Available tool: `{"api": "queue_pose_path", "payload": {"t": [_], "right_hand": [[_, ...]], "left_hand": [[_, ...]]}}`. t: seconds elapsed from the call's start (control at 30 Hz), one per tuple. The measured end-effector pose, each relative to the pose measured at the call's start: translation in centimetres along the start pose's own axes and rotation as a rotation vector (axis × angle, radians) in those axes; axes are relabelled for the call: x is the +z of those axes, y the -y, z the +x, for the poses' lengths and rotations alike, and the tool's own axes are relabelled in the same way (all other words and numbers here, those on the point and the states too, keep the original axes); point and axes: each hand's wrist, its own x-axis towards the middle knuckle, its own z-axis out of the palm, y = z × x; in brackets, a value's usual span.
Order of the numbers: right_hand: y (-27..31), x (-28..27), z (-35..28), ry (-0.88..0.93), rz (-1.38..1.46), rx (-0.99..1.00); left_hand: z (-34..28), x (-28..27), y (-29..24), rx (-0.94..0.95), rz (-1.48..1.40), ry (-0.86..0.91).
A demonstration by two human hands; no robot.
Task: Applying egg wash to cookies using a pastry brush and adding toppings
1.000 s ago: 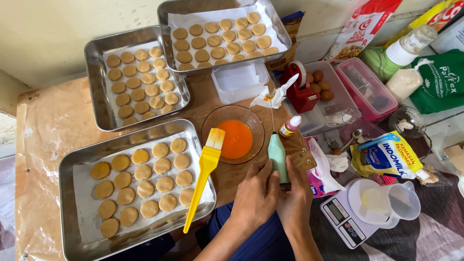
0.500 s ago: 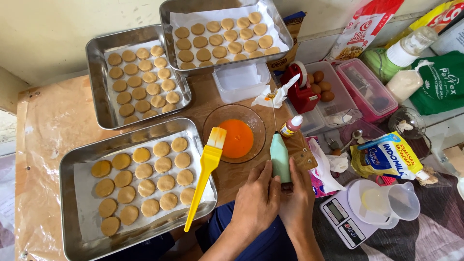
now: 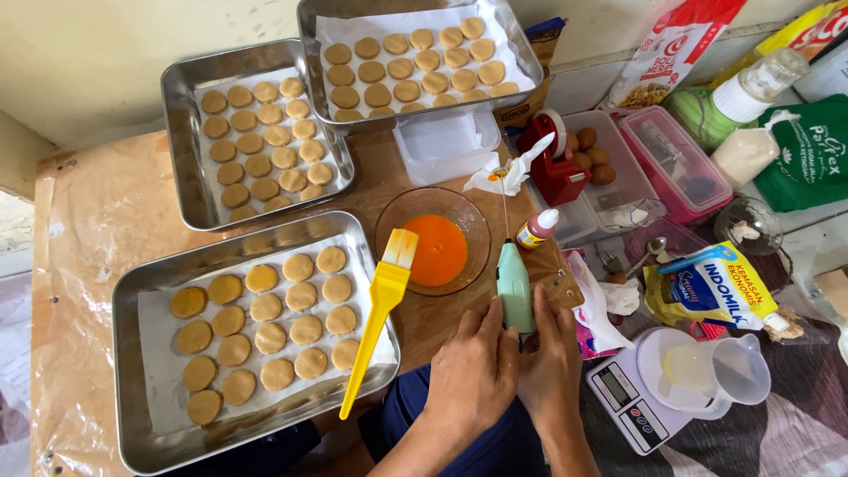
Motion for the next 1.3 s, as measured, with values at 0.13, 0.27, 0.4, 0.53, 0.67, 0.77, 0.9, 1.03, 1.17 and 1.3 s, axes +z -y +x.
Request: {"api": "queue_pose_path", "payload": {"t": [0.13,0.27,0.4,0.53,0.67,0.77,0.9,1.03,1.17,1.3], "right_hand": [[0.9,-1.4,-0.2,0.01,-0.006,-0.005],[3.9,-3.7,-0.9,-0.115,0.068,0.055],[7.3,-5.2,-1.2,-0.262,0.044,-0.353],[11.0,-4.9,1.2,0.024,0.146,-0.611],[16.1,-4.6,3.0,0.242,0.128,-1.052],[17.5,-2.9,3.1,0.31,-0.044,-1.206],[18.8,-1.1,3.2,0.367,-0.235,-1.349],[18.8,-0.2,3.0,0.356,-0.266,-1.373],[18.9,-0.8,3.4,0.253,-0.317,-1.444],[18.5,-1.6,4.6,0.129,-0.188,-1.465]], "left_hand": [[-0.9,-0.1,-0.5,0.027,0.048,-0.031],[-2.9,-2.0,-2.4,0.258,0.071,-0.208],[-5.4,-6.3,-4.2,0.484,0.125,-0.381],[-6.8,-10.8,-2.5,0.472,0.19,-0.503],[-8.6,-11.9,2.0,0.249,0.442,-0.499],[-9.8,-11.9,4.2,0.104,0.514,-0.453],[-10.3,-11.7,5.9,0.095,0.546,-0.449],[-10.5,-12.3,5.7,0.102,0.489,-0.458],[-10.6,-13.2,5.0,0.167,0.401,-0.441],[-10.3,-15.0,2.8,0.241,0.23,-0.416]]}}
